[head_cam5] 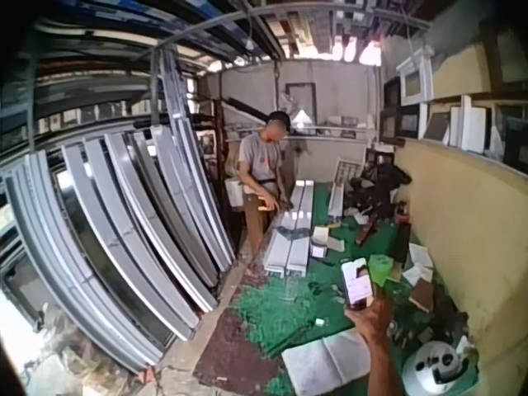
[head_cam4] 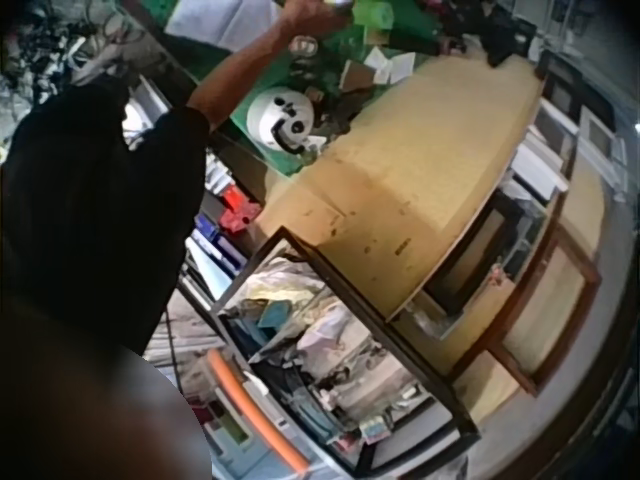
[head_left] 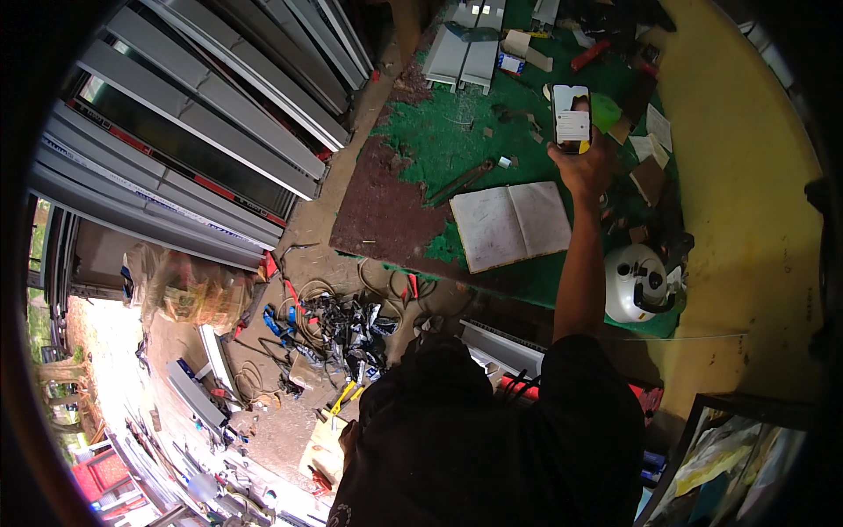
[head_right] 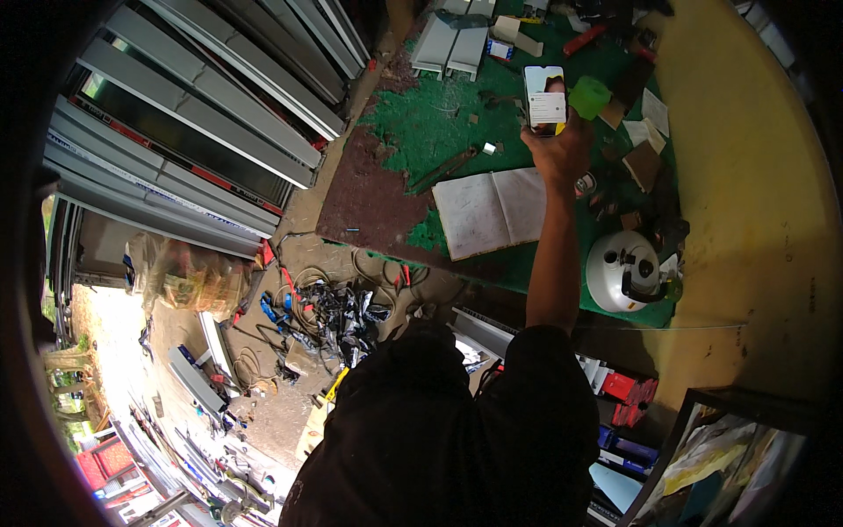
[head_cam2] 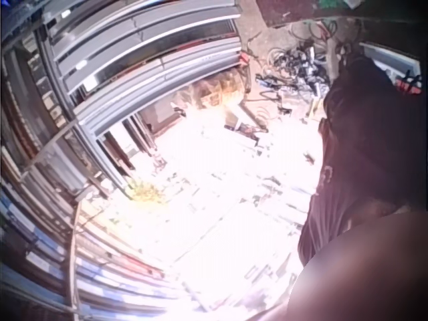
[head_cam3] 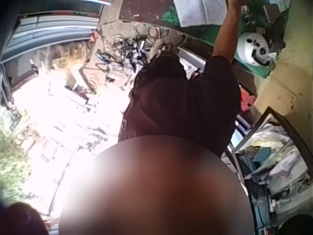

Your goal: The person removes protective film from aluminum profiles, positions two pieces at a right angle, and uses a red power drill to fasten them together. They then use a yellow corner clamp to secure the joint while continuing to drill additional fasteners.

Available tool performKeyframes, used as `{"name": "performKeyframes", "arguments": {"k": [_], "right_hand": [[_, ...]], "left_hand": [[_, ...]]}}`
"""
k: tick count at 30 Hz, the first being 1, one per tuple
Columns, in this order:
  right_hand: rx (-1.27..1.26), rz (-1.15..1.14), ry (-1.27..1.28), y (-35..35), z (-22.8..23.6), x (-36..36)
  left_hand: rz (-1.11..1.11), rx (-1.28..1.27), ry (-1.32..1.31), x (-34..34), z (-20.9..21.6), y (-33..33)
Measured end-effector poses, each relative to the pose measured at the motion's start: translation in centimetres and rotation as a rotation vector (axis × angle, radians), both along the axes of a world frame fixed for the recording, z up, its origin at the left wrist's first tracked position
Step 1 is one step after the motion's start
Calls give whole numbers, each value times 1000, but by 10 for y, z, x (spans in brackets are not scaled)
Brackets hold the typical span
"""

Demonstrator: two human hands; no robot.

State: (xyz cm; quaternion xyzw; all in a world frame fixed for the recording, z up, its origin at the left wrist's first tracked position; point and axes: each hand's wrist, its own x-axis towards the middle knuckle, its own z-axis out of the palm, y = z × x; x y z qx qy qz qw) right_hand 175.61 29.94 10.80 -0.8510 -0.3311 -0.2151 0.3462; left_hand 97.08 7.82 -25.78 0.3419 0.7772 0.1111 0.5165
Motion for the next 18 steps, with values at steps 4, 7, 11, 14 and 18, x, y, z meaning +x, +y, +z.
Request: {"name": "performKeyframes", "arguments": {"k": [4,7,11,14,18], "right_hand": [[-19,5,14,-3,8,-2],[-33,-12,22,-3,9,-5],[-54,-33,11,-2,9,-8],[-59,-37,20,-3,9,-8],[-36,-26,2,-3,9,-8]], "left_hand": [[19,5,-7,1,-4,-8],[13,8,-17,-1,-5,-9],[-157,-26,-30,-2,-1,-7],[-113,30,-15,3,5,-9],[24,128,37,10,12,-11]]}}
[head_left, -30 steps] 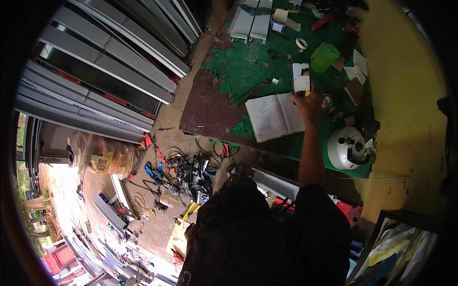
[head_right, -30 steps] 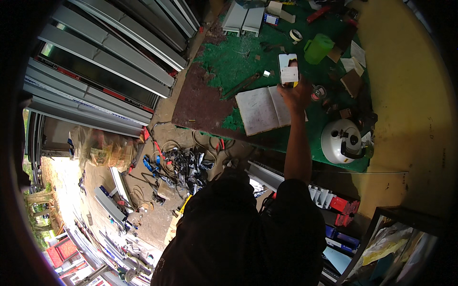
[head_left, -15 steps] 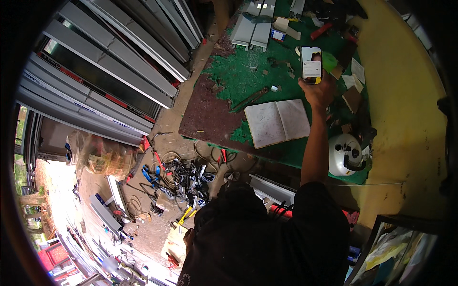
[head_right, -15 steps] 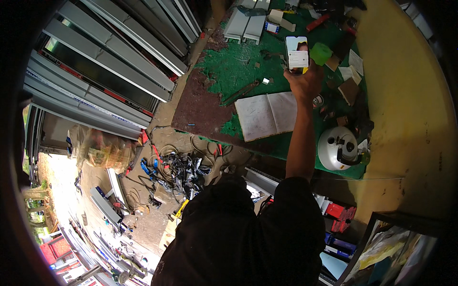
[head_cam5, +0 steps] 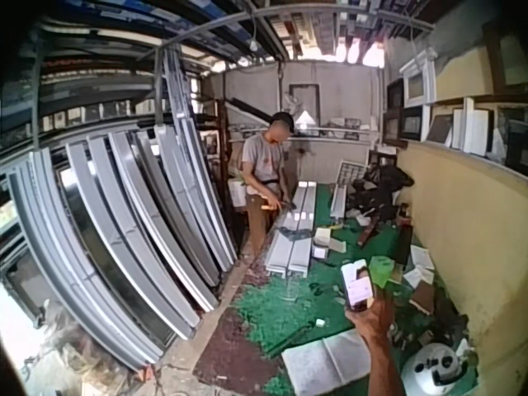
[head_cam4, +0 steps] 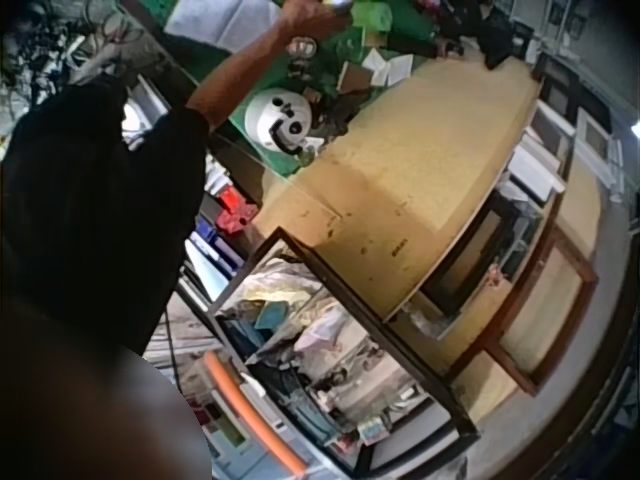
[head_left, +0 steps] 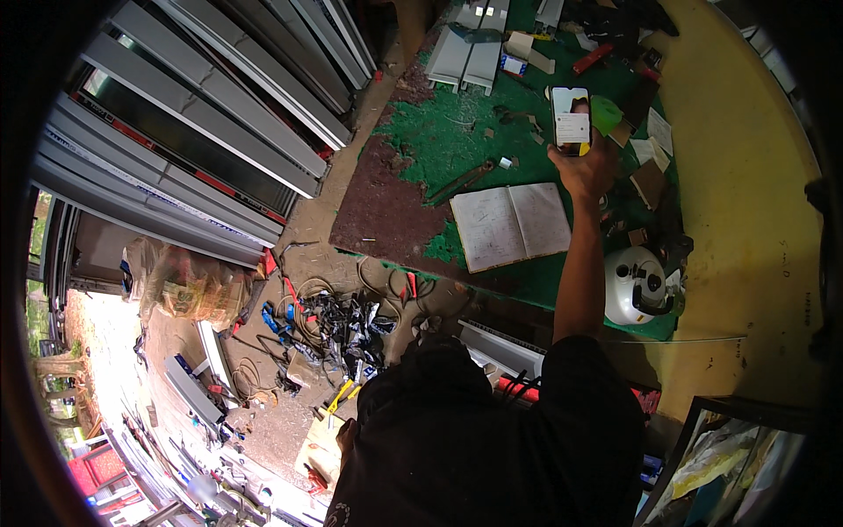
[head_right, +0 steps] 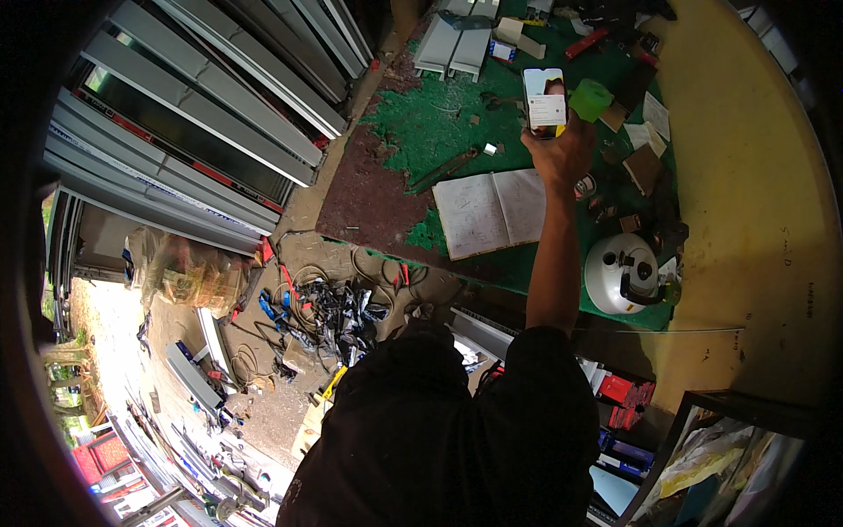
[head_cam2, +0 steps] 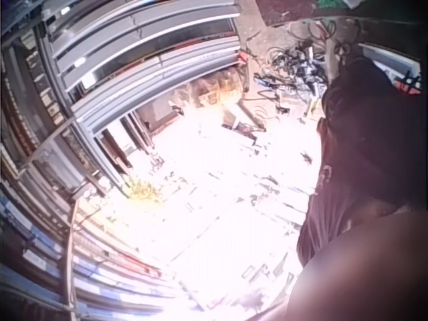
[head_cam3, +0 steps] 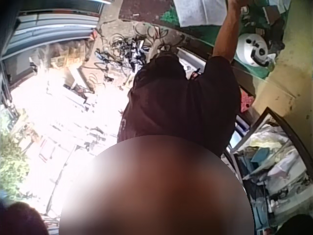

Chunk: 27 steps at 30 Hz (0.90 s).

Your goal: The person removes protective film from aluminum profiles, positions two pieces at a right angle, and uses a red power drill to fasten them together. They then use a yellow corner clamp to secure the joint while continuing to drill additional fasteners.

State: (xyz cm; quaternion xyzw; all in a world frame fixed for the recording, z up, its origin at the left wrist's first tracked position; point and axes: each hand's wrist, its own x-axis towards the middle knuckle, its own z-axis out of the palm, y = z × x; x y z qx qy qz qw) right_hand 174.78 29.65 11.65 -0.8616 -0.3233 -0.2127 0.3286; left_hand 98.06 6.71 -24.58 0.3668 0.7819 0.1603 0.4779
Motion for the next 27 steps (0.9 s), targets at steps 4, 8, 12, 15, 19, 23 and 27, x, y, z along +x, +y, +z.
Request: {"name": "performKeyframes", "arguments": {"k": [4,8,12,15,19,23,27], "right_hand": [[18,18,29,-1,0,0],[6,2,27,-1,0,1],[2,-2,31,-2,-1,2],[-14,-11,56,-3,-3,3],[1,5,34,-5,-6,4],[-11,-7,59,-6,-11,6],[-32,-17,49,-7,-17,9]], "left_hand": [[-140,-42,-12,-2,4,3],[-163,-36,-77,-7,1,3],[-11,-55,-214,-8,-5,-2],[22,-58,-144,-5,-8,-5],[18,-13,-34,0,-6,-4],[-172,-90,51,2,3,-1],[-146,-53,5,5,9,0]]}}
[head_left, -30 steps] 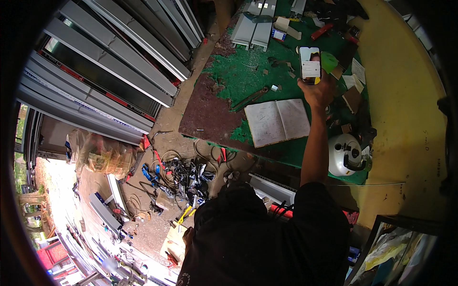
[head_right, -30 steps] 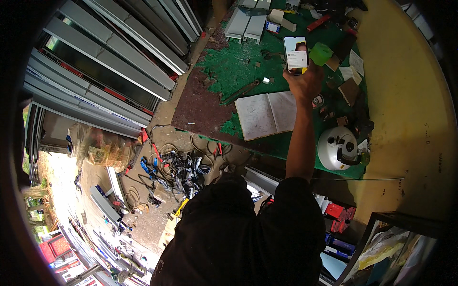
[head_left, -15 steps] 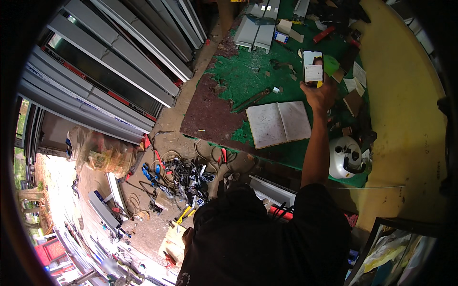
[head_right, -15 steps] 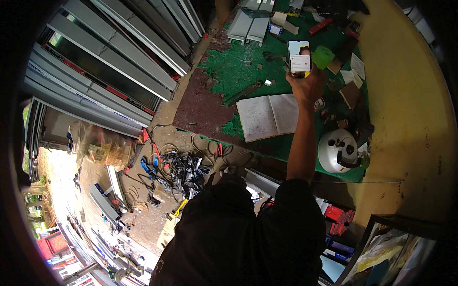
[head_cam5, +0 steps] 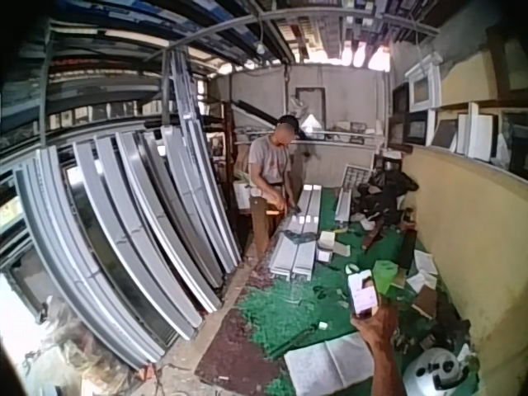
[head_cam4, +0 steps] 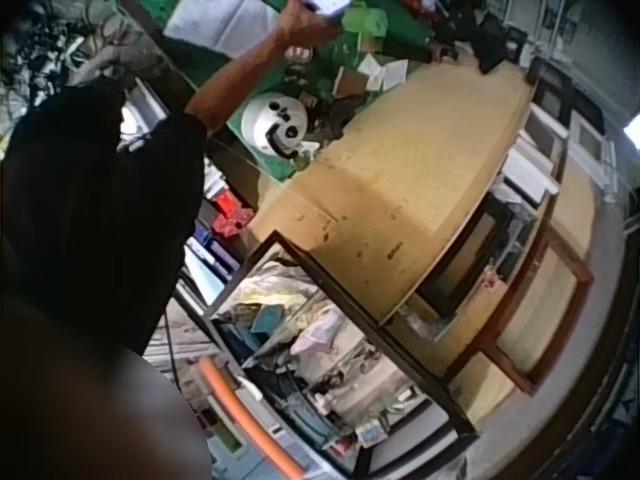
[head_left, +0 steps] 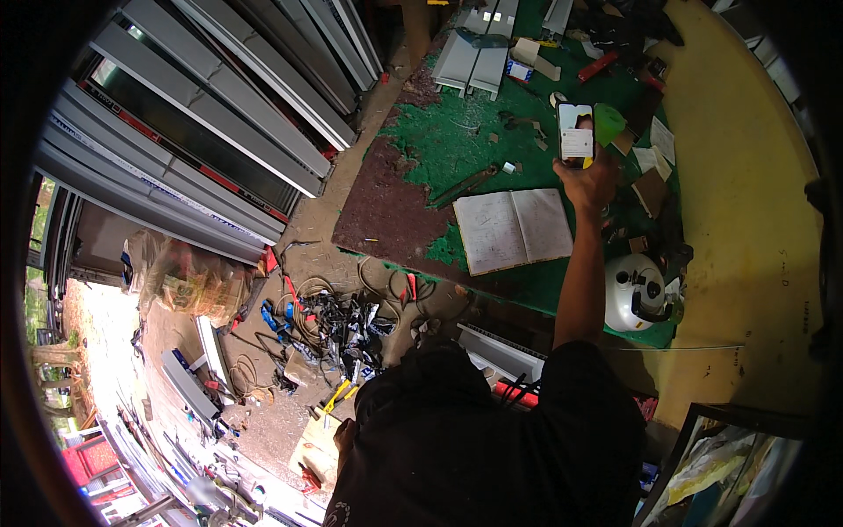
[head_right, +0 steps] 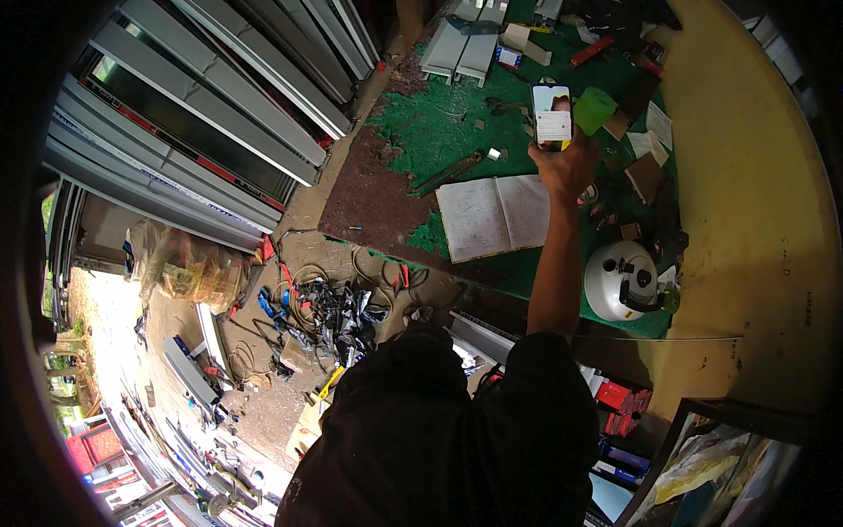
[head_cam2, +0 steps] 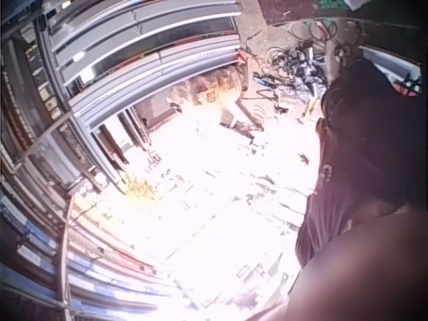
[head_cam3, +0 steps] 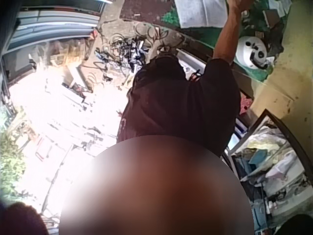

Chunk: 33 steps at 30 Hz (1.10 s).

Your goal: The person removes protective film from aluminum profiles, positions two pieces at a right angle, and uses a red power drill to fasten them together. They then use a yellow corner clamp to secure the joint while continuing to drill additional fasteners.

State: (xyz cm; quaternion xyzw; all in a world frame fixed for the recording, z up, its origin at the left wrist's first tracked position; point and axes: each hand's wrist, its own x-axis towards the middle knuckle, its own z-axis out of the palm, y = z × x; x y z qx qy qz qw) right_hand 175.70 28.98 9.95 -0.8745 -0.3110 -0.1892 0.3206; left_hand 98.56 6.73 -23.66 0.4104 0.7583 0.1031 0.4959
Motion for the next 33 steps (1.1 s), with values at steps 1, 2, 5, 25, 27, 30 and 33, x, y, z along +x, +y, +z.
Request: {"name": "performKeyframes", "arguments": {"k": [1,2,5,25,27,30,33], "right_hand": [[1,4,-8,0,-1,1],[5,13,-22,-1,-3,1],[9,16,-42,-2,-6,3],[37,24,-48,-7,-16,-4],[63,30,-34,-8,-20,-3],[59,47,56,-9,-30,-1],[66,127,88,-14,-48,-2]], "left_hand": [[-19,-5,1,0,0,0],[-37,-11,1,1,0,0],[28,10,15,0,-3,-1],[-21,42,-15,6,1,-3],[5,83,-3,8,0,-4],[53,88,22,12,0,-5],[53,17,-28,15,3,-4]]}}
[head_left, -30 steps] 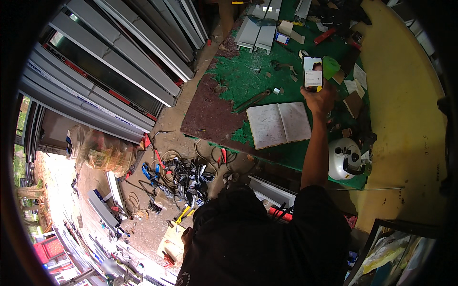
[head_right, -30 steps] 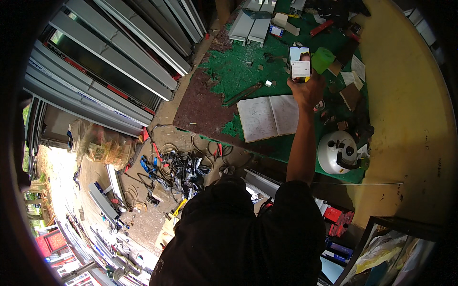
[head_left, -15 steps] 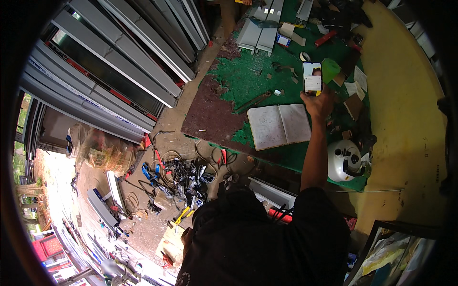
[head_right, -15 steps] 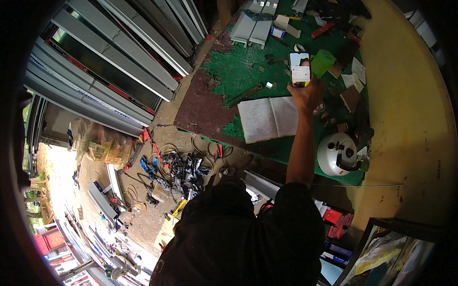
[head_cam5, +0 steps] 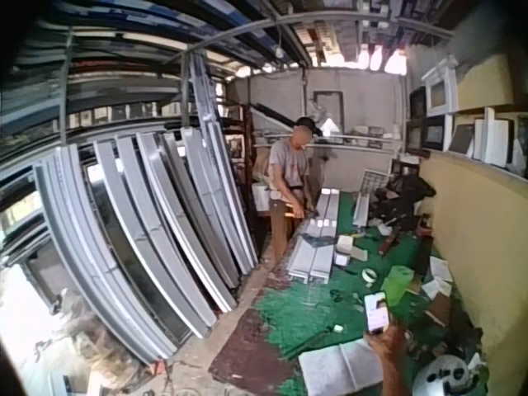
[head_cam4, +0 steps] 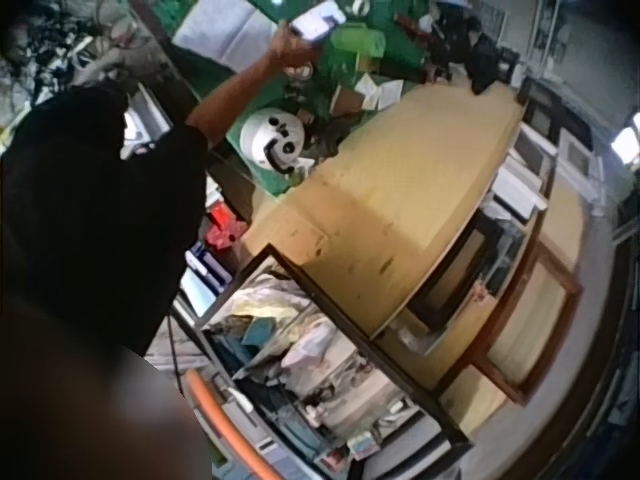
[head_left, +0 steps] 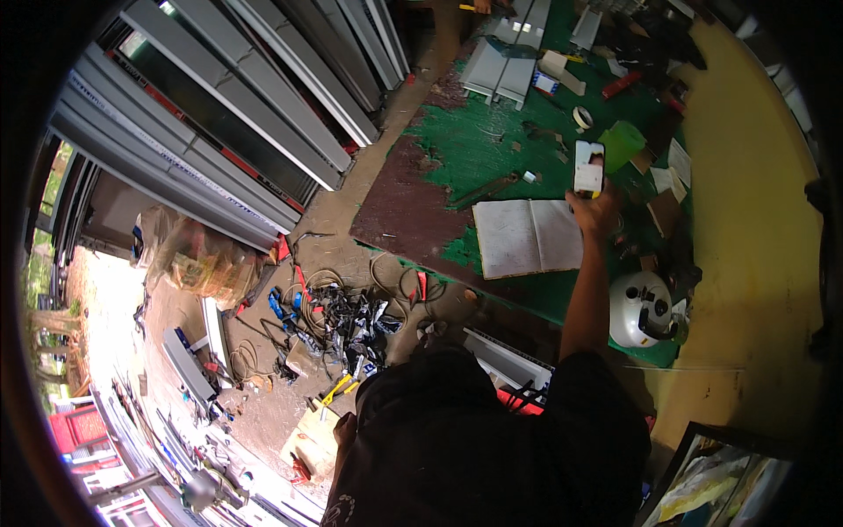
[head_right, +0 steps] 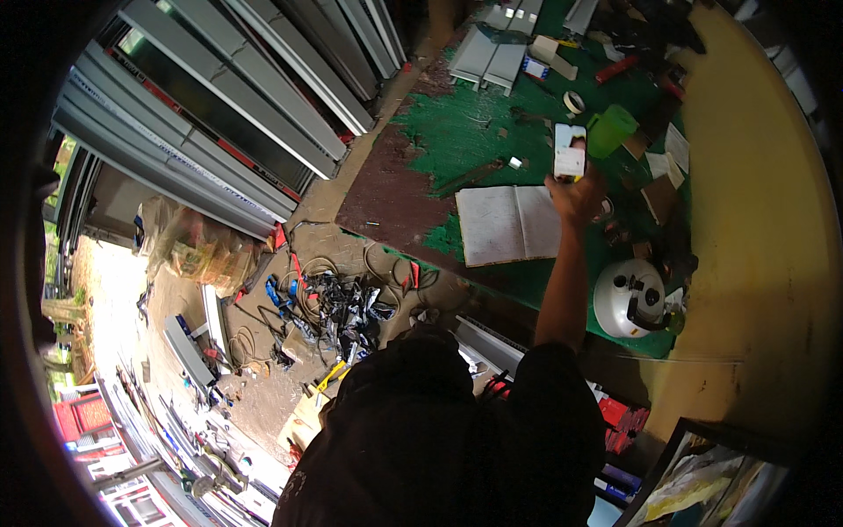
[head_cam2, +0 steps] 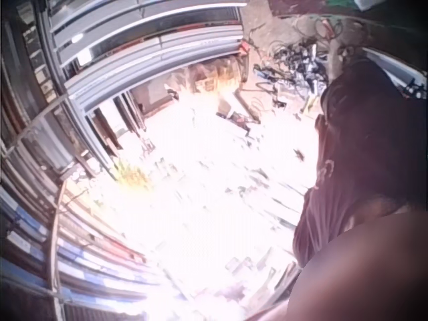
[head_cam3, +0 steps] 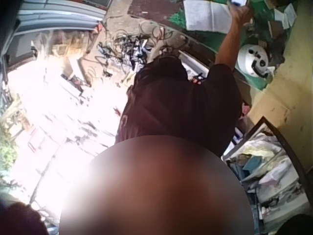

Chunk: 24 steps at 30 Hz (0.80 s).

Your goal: The person removes protective film from aluminum profiles, positions two pieces at a right angle, and uses a red power drill to fasten them together. They then use a yellow corner clamp to secure the joint while continuing to drill additional fasteners.

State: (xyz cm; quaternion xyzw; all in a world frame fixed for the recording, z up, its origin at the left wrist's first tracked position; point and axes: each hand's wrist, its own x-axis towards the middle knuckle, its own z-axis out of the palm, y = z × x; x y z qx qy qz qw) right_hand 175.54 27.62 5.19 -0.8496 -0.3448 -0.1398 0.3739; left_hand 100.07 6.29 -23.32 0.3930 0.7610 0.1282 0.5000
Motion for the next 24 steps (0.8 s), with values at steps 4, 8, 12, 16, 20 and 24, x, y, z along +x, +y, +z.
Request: {"name": "performKeyframes", "arguments": {"k": [4,8,12,16,20,24], "right_hand": [[-129,-122,-5,-8,-30,-2],[-252,-105,-46,-17,-54,-2],[-298,-198,73,-24,-72,-4],[-346,-173,122,-30,-77,-9],[-411,-209,146,-34,-74,-17],[-465,-193,162,-37,-86,-15]], "left_hand": [[71,-2,-57,7,9,0],[28,-26,-1,16,26,0],[-13,128,-23,16,38,-2],[-56,53,7,4,14,-3],[-582,461,269,-15,-26,-3],[-378,350,150,-12,-22,0]]}}
